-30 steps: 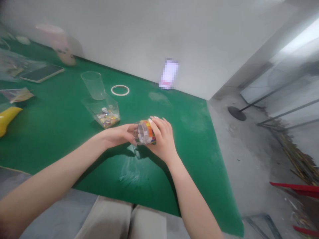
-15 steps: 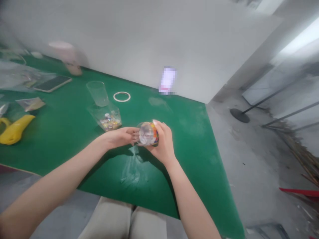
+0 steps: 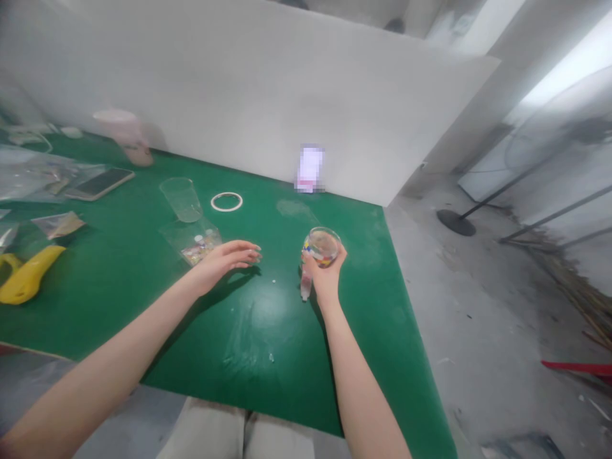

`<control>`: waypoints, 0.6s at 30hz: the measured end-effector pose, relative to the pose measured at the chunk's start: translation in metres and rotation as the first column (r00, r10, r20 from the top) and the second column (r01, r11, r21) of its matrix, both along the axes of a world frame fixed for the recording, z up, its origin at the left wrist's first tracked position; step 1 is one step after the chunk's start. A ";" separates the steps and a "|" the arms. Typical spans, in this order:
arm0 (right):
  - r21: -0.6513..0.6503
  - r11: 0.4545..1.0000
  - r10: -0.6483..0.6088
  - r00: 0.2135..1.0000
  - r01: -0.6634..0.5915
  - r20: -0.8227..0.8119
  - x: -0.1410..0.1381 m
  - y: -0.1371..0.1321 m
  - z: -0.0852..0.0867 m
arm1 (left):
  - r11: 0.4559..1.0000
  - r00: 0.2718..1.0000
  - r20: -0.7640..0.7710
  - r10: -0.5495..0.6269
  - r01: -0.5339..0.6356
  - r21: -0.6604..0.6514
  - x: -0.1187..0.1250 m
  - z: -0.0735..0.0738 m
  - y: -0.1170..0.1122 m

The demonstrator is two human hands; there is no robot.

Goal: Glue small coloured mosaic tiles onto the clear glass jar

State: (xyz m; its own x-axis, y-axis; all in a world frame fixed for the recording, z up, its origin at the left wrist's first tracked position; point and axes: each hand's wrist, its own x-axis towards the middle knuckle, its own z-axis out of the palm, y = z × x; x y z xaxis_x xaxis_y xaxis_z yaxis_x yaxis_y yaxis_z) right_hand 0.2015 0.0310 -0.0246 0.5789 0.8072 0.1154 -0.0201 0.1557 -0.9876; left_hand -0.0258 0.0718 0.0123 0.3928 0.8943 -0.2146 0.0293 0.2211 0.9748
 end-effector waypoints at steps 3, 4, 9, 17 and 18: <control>0.000 1.000 0.013 1.000 -0.013 0.003 0.003 0.008 -0.009 | 0.966 0.951 -0.310 0.009 0.072 0.247 0.009 -0.002 -0.006; 0.012 1.000 0.014 1.000 -0.014 0.004 0.004 0.010 -0.011 | 0.939 0.918 -0.396 -0.002 0.138 0.315 0.011 -0.004 -0.009; 0.004 1.000 -0.029 0.998 0.029 -0.058 0.010 0.014 -0.014 | 0.736 0.804 -0.585 -0.111 0.462 0.495 0.014 -0.008 -0.020; 0.013 0.998 0.057 0.954 -0.056 -0.293 0.011 0.002 0.000 | 0.775 0.851 -0.496 0.171 0.195 0.602 0.009 -0.007 -0.025; 0.022 0.995 0.100 0.940 -0.098 -0.326 0.009 0.000 0.003 | 0.784 0.843 -0.492 0.220 0.148 0.603 0.008 -0.008 -0.025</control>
State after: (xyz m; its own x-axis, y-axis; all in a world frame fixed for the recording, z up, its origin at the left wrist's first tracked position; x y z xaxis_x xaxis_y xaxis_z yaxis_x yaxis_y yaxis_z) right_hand 0.2103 0.0312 -0.0213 0.5025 0.8623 -0.0623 -0.3568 0.1412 -0.9234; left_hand -0.0174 0.0464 0.0048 0.3518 0.9119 0.2112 0.5622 -0.3862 0.7313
